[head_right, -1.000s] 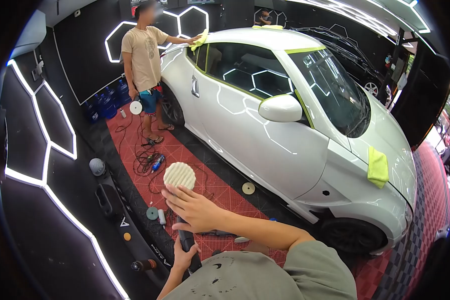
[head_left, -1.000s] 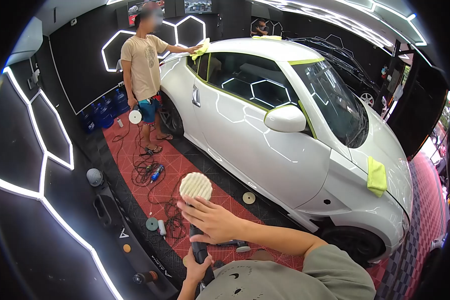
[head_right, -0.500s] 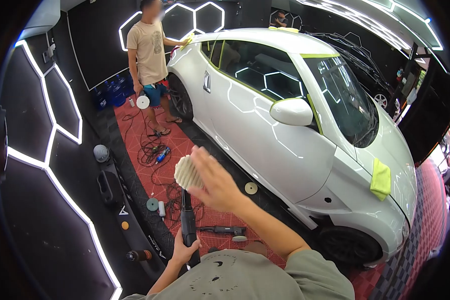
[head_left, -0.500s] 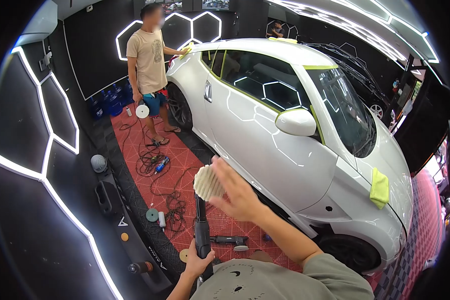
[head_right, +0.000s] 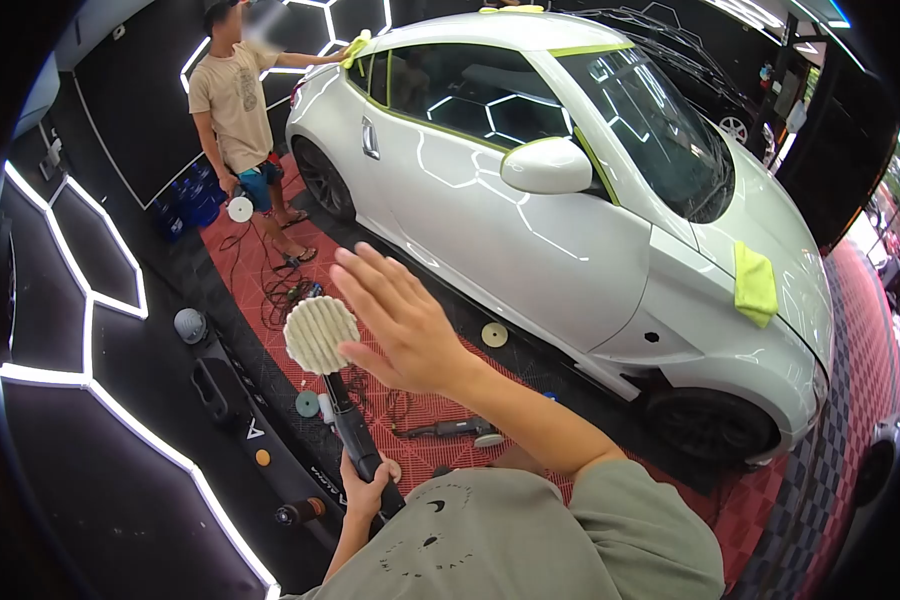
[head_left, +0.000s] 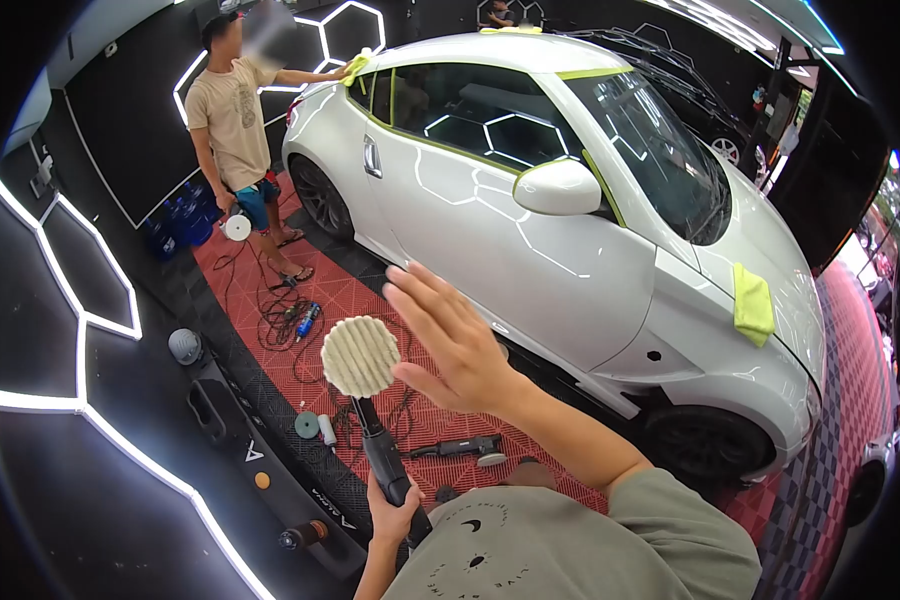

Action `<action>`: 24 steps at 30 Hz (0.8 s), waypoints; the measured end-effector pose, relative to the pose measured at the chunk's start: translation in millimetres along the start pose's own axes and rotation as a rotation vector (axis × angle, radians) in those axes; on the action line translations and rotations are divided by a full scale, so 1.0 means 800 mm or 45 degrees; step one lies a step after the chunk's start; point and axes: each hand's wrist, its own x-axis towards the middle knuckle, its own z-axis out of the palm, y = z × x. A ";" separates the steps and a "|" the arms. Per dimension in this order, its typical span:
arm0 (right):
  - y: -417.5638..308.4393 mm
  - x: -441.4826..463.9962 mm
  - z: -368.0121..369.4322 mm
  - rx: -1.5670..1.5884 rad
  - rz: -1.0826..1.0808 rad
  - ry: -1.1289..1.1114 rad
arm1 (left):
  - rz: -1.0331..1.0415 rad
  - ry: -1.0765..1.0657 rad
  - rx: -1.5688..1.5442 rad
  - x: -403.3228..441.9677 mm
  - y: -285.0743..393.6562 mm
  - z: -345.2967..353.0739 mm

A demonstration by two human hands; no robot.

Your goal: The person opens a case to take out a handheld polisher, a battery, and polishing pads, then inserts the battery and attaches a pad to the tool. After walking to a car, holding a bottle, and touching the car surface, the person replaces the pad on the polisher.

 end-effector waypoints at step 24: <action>-0.025 -0.086 0.052 0.048 0.048 -0.021 | -0.108 -0.031 0.393 0.000 0.015 0.005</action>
